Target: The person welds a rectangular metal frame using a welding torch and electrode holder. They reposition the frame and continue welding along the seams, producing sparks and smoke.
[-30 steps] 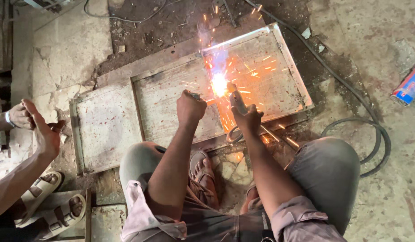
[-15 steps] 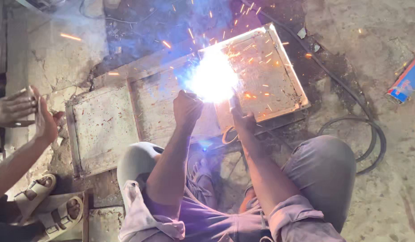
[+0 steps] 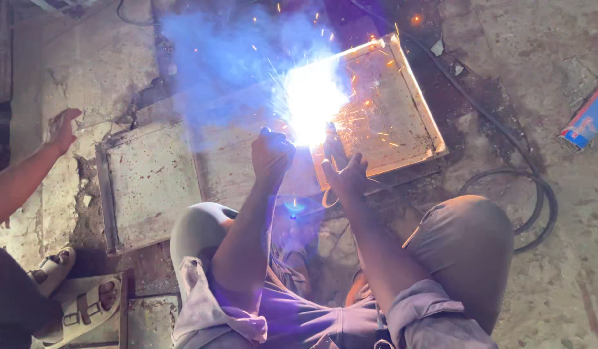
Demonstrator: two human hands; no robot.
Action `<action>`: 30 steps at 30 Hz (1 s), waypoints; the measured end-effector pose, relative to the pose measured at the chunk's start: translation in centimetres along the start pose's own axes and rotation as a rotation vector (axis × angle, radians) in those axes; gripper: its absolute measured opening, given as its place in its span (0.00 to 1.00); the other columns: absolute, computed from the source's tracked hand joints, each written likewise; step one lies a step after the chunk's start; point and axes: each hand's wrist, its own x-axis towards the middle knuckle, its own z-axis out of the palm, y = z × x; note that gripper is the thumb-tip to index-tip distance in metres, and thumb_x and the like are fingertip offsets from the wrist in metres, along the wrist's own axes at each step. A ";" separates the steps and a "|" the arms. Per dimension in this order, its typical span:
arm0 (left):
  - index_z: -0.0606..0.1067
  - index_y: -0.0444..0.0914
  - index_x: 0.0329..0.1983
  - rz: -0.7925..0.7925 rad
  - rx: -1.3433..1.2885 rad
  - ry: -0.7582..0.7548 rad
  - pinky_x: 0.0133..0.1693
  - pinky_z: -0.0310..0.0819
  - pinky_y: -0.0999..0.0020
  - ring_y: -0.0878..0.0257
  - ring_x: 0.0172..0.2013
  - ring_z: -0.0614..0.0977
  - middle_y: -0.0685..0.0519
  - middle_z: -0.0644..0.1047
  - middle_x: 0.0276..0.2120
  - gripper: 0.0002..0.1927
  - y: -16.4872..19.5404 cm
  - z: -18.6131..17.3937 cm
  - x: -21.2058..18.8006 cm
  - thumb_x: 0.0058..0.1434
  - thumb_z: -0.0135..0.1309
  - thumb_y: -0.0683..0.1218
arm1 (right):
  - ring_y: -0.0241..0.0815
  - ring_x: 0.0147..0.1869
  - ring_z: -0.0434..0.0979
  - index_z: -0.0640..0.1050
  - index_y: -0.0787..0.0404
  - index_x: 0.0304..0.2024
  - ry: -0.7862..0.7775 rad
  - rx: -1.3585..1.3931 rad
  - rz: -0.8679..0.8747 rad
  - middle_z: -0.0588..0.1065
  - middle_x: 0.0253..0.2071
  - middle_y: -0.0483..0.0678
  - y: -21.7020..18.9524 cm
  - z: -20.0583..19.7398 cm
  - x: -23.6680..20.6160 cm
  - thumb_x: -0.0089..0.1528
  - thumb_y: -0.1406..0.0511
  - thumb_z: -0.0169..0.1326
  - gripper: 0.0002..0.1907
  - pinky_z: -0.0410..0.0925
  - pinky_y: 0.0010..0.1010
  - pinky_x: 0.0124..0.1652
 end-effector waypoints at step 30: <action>0.69 0.38 0.25 -0.164 0.182 -0.078 0.32 0.74 0.50 0.44 0.28 0.79 0.45 0.74 0.22 0.10 0.6 -0.5 0.5 0.49 0.56 0.47 | 0.62 0.53 0.76 0.72 0.64 0.50 -0.123 0.116 0.269 0.72 0.50 0.61 -0.6 -0.7 0.8 0.46 0.45 0.66 0.40 0.71 0.51 0.50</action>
